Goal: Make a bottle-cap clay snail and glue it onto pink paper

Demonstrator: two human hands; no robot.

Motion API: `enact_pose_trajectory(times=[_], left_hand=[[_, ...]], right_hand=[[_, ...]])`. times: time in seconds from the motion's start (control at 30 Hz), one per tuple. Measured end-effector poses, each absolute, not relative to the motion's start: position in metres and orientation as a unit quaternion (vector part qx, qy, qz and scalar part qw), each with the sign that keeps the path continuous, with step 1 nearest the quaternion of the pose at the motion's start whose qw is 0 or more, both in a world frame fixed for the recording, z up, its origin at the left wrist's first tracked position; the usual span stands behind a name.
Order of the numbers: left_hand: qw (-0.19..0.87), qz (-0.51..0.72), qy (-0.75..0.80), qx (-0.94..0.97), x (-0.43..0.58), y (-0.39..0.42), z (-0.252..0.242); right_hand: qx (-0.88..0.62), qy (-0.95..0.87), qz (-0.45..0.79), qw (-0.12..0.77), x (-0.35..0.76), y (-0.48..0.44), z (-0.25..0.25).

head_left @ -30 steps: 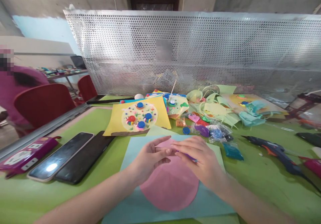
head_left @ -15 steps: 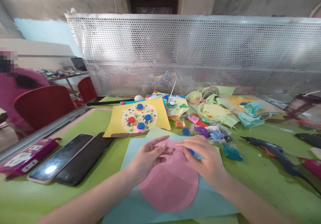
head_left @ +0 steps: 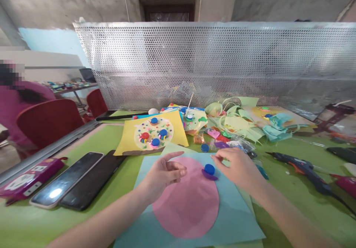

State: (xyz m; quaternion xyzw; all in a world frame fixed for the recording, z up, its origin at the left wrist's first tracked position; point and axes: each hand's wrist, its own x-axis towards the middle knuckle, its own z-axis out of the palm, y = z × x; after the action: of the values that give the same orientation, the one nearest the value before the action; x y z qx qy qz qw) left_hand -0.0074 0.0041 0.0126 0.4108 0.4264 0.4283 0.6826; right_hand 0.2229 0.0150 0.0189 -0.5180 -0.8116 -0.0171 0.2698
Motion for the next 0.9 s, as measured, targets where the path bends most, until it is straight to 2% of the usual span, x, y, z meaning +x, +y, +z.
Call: enact_pose_trajectory(times=[0.07,0.53,0.9], left_hand=[[0.674,0.42,0.436,0.424,-0.006,0.004,0.013],[0.572,0.395,0.445,0.565,-0.007,0.007,0.006],[0.554,0.349,0.456,0.602,-0.005,0.006,0.012]], right_hand=[[-0.543,-0.809,-0.01,0.222,0.229,0.021,0.017],[-0.671,-0.733,0.106,0.046,0.258,0.035,0.028],[-0.706,-0.672,0.208,-0.085,0.277,0.021,0.051]])
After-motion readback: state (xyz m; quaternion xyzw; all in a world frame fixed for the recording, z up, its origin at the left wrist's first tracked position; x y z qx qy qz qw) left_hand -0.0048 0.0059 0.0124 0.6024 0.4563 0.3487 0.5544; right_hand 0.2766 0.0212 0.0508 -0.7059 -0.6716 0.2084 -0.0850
